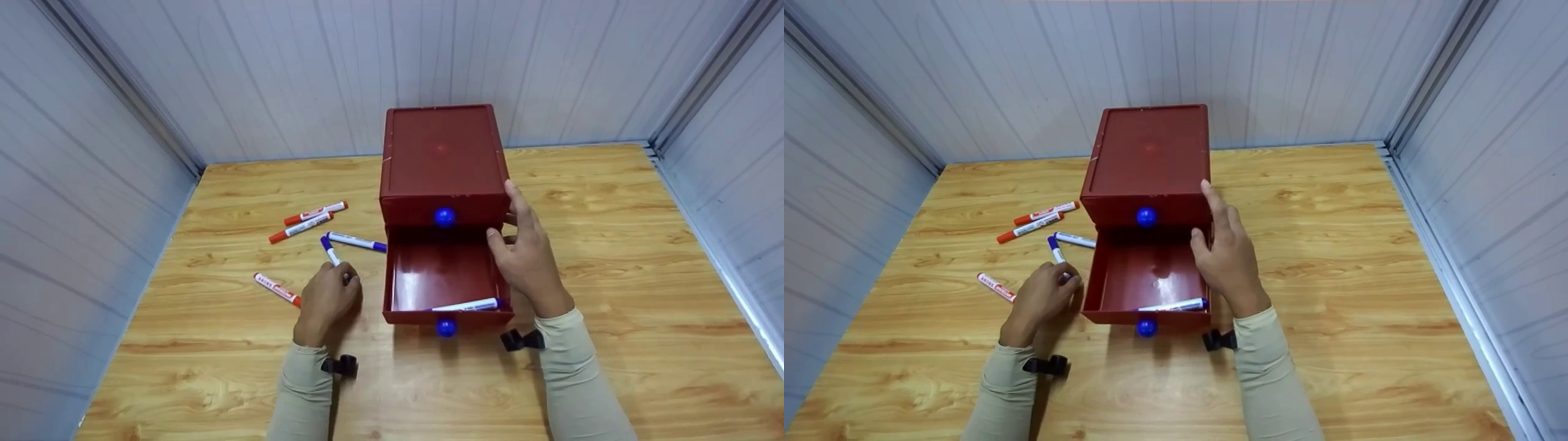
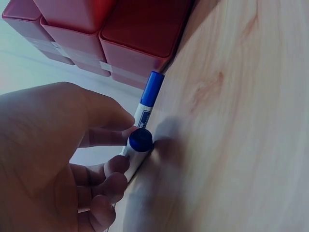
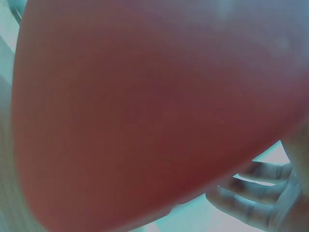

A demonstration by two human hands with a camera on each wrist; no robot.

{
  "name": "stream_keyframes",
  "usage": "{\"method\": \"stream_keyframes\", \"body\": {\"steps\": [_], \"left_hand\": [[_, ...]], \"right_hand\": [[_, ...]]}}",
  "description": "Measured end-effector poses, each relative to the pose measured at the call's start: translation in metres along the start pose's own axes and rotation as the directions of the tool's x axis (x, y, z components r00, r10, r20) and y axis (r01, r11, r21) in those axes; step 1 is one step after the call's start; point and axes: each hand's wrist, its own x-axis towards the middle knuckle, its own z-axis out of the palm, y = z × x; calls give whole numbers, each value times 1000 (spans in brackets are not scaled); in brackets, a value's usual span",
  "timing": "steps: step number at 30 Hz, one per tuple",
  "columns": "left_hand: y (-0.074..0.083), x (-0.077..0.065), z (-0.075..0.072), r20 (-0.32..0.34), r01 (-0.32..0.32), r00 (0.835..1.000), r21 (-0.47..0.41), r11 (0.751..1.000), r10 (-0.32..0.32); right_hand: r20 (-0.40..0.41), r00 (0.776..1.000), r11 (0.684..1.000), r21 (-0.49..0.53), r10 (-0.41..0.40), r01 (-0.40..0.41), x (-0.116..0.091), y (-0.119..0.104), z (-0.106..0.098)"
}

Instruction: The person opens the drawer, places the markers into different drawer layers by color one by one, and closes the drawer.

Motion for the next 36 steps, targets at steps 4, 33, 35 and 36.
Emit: {"method": "stream_keyframes", "body": {"steps": [4, 33, 35, 36], "left_hand": [[-2, 0, -1, -3, -6, 1000, 2, 1000, 6], [-5, 0, 0, -55, 115, 992, 24, 993, -114], [-4, 0, 0, -62, 96, 994, 29, 995, -94], [-4, -1, 0, -65, 86, 994, 32, 996, -84]], "right_hand": [[-9, 1000, 1000, 10, 8, -8, 1, 0, 0], [2, 1000, 1000, 5, -6, 6, 1, 0, 0], [1, 1000, 1000, 8, -5, 5, 1, -1, 0], [1, 1000, 1000, 11, -4, 4, 1, -1, 0]]}}
